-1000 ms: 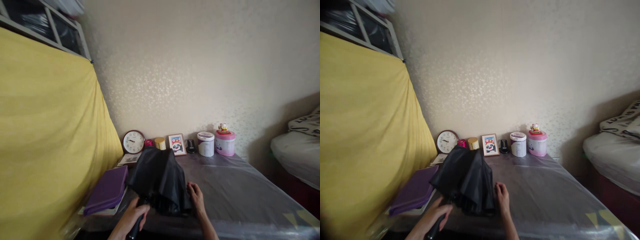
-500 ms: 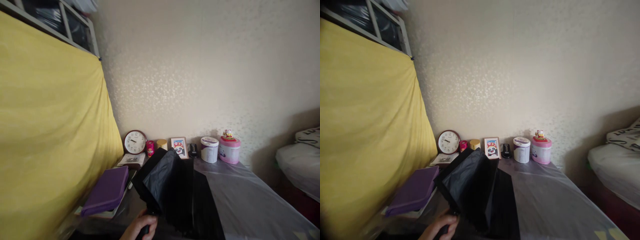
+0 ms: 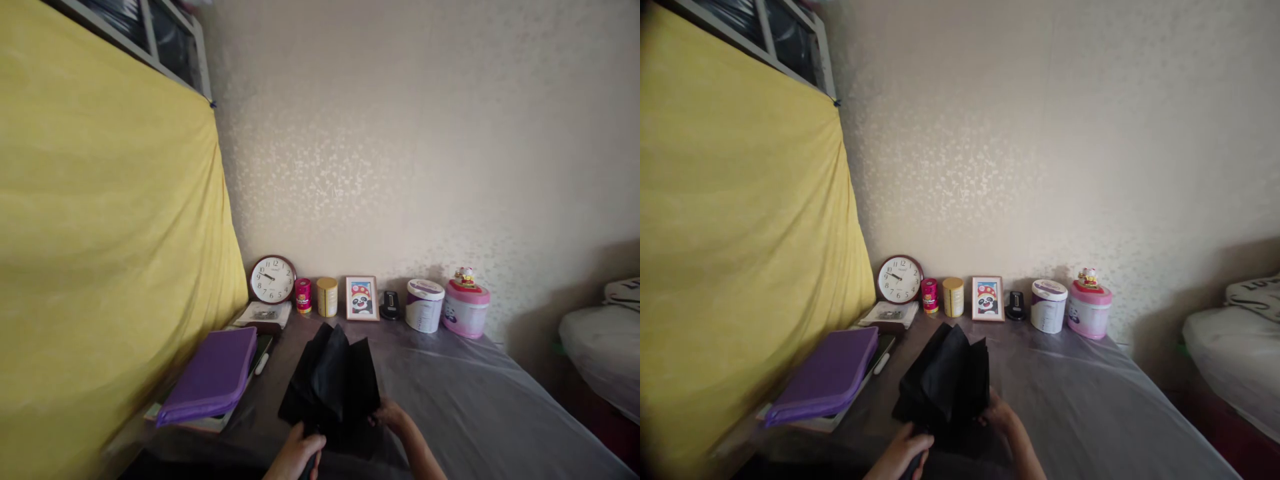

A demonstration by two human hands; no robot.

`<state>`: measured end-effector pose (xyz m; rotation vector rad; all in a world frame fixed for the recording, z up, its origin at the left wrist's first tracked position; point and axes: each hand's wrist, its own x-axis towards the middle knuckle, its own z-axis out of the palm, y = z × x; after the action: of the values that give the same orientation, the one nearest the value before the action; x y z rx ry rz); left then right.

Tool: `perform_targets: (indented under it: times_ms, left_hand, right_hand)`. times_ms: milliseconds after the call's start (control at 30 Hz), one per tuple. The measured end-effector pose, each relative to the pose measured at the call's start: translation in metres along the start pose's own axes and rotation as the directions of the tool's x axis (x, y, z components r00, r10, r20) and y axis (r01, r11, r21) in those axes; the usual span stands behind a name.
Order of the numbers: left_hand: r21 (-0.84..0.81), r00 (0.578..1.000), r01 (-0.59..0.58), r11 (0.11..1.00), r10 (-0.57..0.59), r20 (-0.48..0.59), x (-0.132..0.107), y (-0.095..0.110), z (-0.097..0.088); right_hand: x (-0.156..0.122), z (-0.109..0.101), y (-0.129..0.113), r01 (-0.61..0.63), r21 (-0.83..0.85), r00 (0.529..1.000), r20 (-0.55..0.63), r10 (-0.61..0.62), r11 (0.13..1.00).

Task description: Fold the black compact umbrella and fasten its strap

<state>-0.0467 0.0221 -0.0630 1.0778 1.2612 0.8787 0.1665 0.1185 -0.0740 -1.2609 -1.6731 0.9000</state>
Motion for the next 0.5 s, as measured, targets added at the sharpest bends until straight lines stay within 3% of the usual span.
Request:
perform_targets:
  times_ms: [67,133,267,367,500]
  left_hand:
    - [0.036,0.999,0.024,0.999,-0.023,-0.038,0.002,-0.001,0.004]
    - [0.073,0.997,0.044,0.996,-0.039,-0.072,0.001,-0.001,0.007]
    - [0.146,0.989,0.089,0.985,-0.069,-0.132,0.0,-0.001,0.013]
    - [0.188,0.986,0.104,0.977,-0.076,-0.151,0.0,-0.003,0.016]
    - [0.2,0.989,0.107,0.974,-0.083,-0.124,-0.002,-0.005,0.017]
  right_hand:
    - [0.0,-0.004,-0.005,-0.097,0.018,0.977,0.192,0.092,0.995]
    - [-0.002,-0.013,-0.009,-0.154,0.007,0.949,0.279,0.146,0.988]
    - [-0.013,-0.045,-0.015,-0.069,-0.049,0.971,0.225,0.078,0.996]
    - [-0.023,-0.071,-0.014,0.005,-0.213,0.985,0.168,0.032,0.977]
    - [-0.037,-0.094,-0.004,-0.013,-0.339,0.991,0.121,0.058,0.941]
